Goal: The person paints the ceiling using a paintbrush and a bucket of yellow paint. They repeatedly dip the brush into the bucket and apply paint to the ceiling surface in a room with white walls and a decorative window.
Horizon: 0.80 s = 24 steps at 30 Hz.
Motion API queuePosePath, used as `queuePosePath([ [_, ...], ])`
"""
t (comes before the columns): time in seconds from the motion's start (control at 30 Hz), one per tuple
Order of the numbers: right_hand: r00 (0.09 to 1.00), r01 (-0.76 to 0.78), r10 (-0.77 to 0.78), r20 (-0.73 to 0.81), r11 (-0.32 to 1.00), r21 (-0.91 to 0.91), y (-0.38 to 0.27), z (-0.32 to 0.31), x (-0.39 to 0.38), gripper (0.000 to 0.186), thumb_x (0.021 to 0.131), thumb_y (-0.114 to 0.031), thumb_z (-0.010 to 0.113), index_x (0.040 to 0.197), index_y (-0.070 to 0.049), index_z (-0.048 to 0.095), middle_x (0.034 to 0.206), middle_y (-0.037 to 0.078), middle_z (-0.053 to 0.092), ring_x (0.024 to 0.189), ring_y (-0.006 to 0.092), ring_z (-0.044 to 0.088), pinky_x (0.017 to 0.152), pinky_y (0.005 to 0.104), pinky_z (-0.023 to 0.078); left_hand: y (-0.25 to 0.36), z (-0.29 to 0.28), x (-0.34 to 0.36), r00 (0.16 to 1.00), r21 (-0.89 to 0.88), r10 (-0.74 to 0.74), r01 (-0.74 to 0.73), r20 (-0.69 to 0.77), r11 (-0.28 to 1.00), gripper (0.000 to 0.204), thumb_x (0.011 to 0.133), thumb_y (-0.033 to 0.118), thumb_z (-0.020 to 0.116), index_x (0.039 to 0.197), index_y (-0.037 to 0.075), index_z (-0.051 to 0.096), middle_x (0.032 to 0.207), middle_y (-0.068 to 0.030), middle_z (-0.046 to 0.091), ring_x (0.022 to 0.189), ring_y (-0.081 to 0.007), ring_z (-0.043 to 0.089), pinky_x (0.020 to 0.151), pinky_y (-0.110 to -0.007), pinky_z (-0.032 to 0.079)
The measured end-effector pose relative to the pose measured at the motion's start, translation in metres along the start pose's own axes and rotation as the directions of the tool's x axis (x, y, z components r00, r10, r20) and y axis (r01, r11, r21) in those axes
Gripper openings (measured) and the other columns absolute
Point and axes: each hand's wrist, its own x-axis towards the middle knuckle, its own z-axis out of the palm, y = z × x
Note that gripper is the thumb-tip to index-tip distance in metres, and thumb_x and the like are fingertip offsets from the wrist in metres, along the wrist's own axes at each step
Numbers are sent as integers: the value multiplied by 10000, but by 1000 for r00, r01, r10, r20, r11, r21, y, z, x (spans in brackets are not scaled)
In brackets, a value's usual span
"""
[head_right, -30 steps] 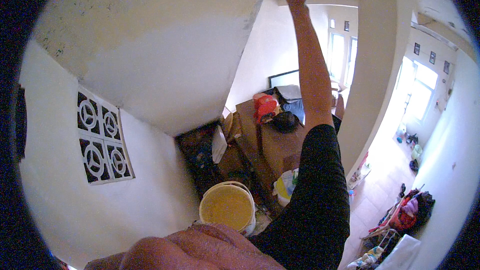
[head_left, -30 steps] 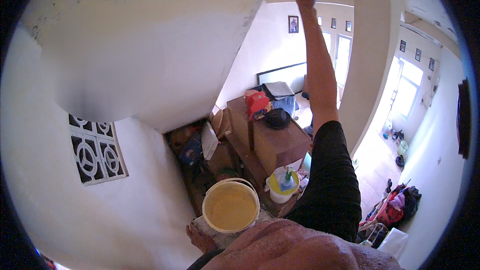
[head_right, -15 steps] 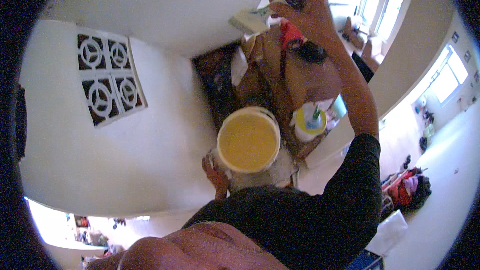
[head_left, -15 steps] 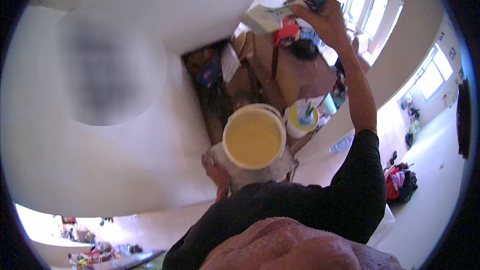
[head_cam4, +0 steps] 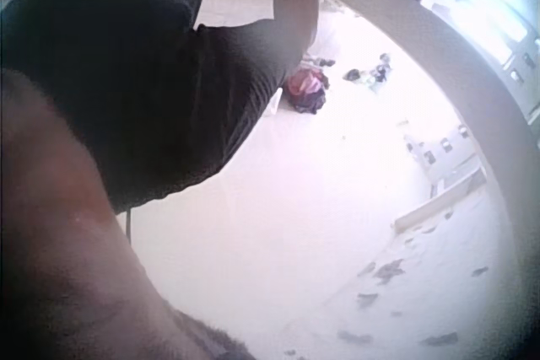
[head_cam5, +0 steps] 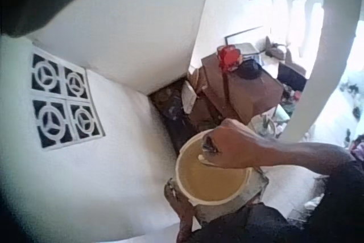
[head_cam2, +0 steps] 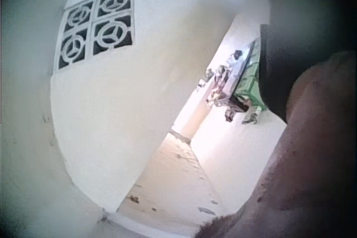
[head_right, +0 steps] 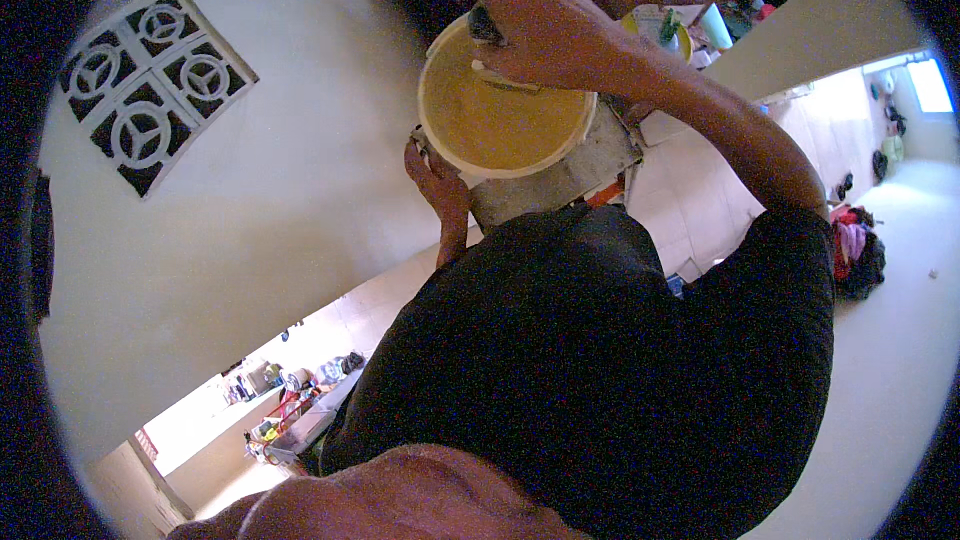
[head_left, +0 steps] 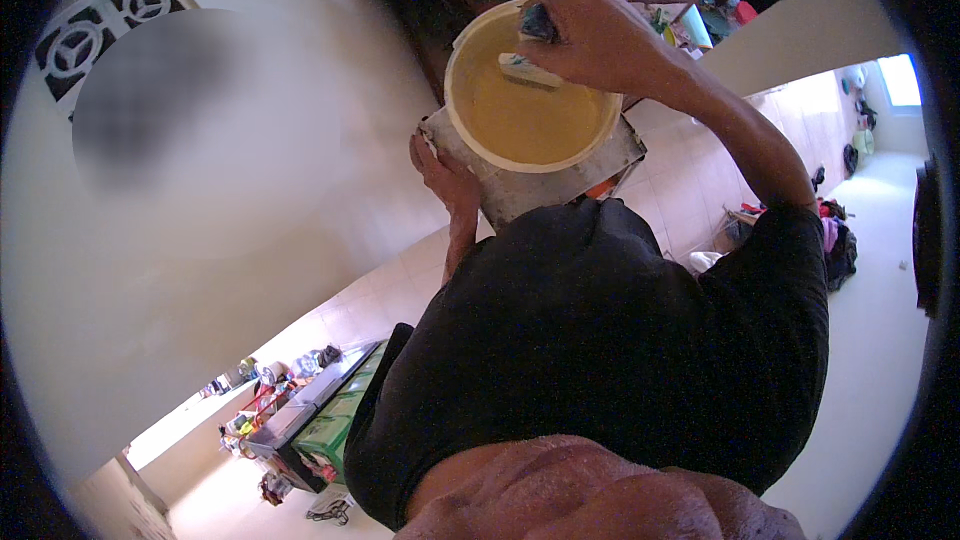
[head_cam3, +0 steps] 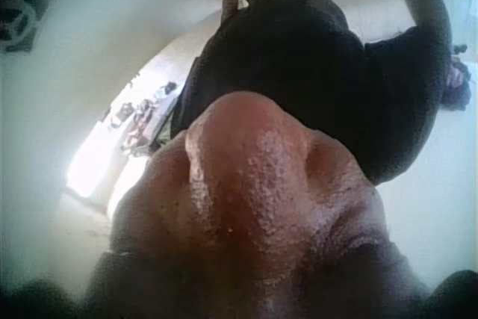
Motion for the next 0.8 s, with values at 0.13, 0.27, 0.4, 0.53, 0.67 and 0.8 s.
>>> queuePosePath([
  [0.13, 993, -67, 70, 99, 997, -34, 9, 23, -1, 309, 714, -279, 684, 761, 27, 668, 720, 247, 647, 740, 407, 675, 688, 489, 553, 4, 0, 1, 999, -28, -44, 45, 22, 999, 475, 996, 102, 410, 1445, -25, 324, 1454, -259, 327, 1342, -410, 357, 1098, -481, 335],
  [0.27, 997, -29, 33, 69, 997, -66, 19, 49, -1, 289, 692, -261, 681, 767, 18, 675, 721, 239, 655, 740, 400, 681, 684, 482, 560, 6, -2, 1, 1000, 65, 7, -7, 2, 998, 454, 1030, 189, 463, 1426, -4, 356, 1418, -216, 363, 1290, -356, 425, 1078, -440, 377],
  [0.4, 997, -21, 21, 79, 1000, 6, 26, 52, -3, 351, 767, -257, 695, 769, 92, 650, 682, 290, 602, 647, 427, 641, 626, 455, 526, 41, -11, 2, 994, 38, -101, 99, 47, 994, 507, 994, 105, 396, 1468, -28, 278, 1479, -277, 304, 1379, -428, 315, 1118, -502, 307],
  [0.53, 993, -71, 72, 95, 997, -12, 8, 16, -3, 365, 766, -275, 715, 786, 86, 669, 664, 266, 627, 594, 382, 654, 585, 432, 525, 16, -6, 0, 998, 64, -65, 65, 3, 996, 505, 989, 111, 403, 1462, -27, 292, 1478, -280, 316, 1366, -446, 332, 1114, -512, 306],
  [0.67, 964, -255, 228, 140, 939, 231, -3, 1, -4, 349, 761, -244, 750, 796, 97, 682, 620, 176, 666, 553, 210, 683, 544, 378, 528, 2, -3, -1, 999, 108, 1, 3, -36, 994, 496, 982, 137, 446, 1440, -16, 331, 1451, -258, 359, 1339, -423, 370, 1107, -494, 324],
  [0.8, 905, -416, 328, 272, 815, 404, 18, 18, -9, 221, 818, -124, 746, 839, 91, 698, 745, 126, 714, 640, 150, 702, 591, 288, 583, 8, -3, -2, 1000, 71, -14, 15, -21, 997, 494, 955, 62, 427, 1430, -36, 339, 1467, -290, 340, 1353, -465, 348, 1104, -515, 319],
])
